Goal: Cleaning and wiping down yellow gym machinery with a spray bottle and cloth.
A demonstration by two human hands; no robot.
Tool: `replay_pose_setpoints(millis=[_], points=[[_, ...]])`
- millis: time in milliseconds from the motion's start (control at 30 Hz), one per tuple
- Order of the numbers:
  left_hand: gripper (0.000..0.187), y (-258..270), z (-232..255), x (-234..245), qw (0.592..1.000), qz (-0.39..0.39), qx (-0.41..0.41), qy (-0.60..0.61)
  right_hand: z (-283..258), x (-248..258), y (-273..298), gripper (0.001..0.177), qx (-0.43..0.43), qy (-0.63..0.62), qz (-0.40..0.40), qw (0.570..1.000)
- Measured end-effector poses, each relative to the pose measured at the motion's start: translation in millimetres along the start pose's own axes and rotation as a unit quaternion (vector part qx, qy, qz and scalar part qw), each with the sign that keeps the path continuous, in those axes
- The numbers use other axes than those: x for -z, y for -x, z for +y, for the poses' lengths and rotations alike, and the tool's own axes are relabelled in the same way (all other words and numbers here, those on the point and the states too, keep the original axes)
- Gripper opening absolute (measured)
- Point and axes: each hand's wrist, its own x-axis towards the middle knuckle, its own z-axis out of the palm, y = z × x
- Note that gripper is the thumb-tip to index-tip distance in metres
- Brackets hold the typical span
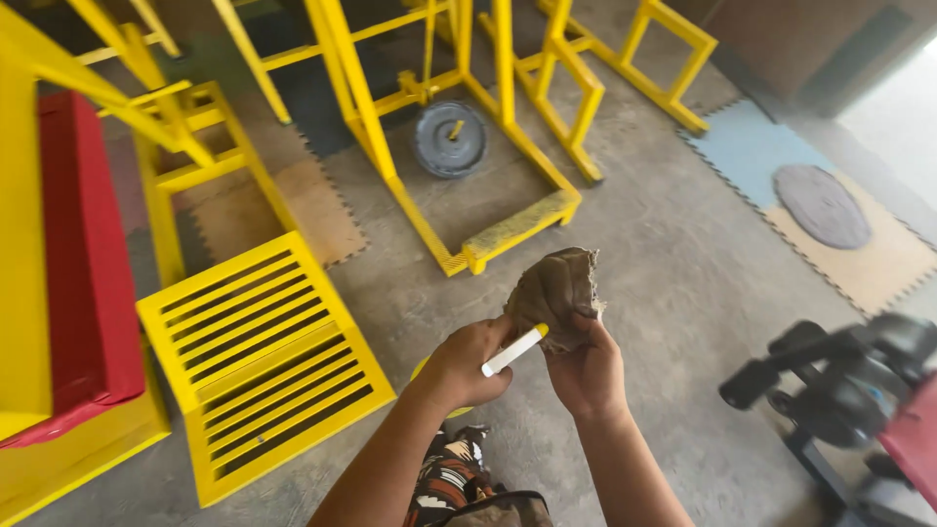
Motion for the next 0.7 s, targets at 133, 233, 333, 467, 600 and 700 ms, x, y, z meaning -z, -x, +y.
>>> replay_pose_setpoints(millis=[133,233,333,467,600,700], points=[[0.046,-20,-23,33,0.996,0.056,0.014,0.069,6,-15,-51,0.048,-0.046,-0.013,0.001,0.999],[0.052,-49,-41,64,0.992,0.05,0.055,0.106,9,-30,-97,0.051,-0.055,-0.041,-0.039,0.997],[0.052,-89,-66,98,0.994,0.051,0.02,0.095,13,-68,-143,0.05,-0.034,-0.04,-0.073,0.996],[0.046,-121,-81,156,0.995,0.056,0.029,0.076,22,-122,-183,0.05,-0.057,-0.01,0.005,0.998],[0.035,-135,-103,211,0.995,0.071,0.045,0.062,49,-156,-221,0.049,-0.092,-0.018,-0.035,0.995],[0.043,-136,-137,235,0.988,0.14,-0.003,0.063,74,-180,-253,0.047,-0.117,-0.053,-0.078,0.989]])
